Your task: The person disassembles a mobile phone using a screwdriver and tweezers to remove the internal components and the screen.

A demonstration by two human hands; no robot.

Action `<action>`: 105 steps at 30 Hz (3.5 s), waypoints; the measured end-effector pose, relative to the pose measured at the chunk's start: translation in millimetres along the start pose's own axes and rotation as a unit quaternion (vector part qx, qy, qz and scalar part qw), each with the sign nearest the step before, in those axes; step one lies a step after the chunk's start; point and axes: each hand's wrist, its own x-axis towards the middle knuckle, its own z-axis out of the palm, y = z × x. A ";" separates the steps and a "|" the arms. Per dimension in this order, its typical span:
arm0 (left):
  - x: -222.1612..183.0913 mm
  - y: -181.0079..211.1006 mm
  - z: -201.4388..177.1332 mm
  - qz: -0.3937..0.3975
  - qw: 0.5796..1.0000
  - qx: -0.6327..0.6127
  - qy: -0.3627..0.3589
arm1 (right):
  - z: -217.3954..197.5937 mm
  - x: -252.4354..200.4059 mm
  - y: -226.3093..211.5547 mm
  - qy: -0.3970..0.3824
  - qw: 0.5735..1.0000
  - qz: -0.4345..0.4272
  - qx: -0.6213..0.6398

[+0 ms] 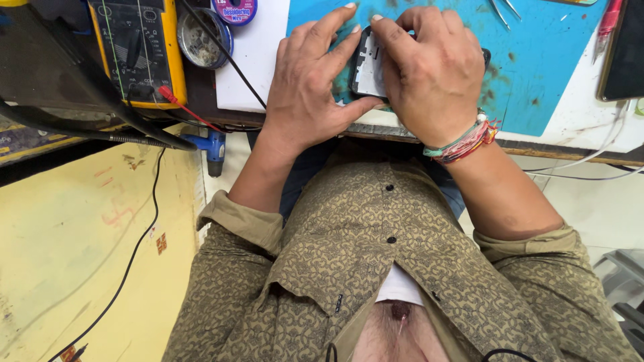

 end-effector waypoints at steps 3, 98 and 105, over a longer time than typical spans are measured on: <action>0.2 0.7 -0.3 -0.002 1.000 -0.003 -0.001 | 0.3 -1.5 -1.9 -0.001 1.000 -0.003 -0.013; -1.2 -2.0 3.4 0.005 1.000 0.004 0.018 | 2.9 -22.5 0.9 -0.095 0.990 -0.077 0.065; -2.6 -4.2 6.3 0.010 1.000 0.026 0.012 | -9.4 -9.2 19.0 -0.128 0.972 -0.175 0.095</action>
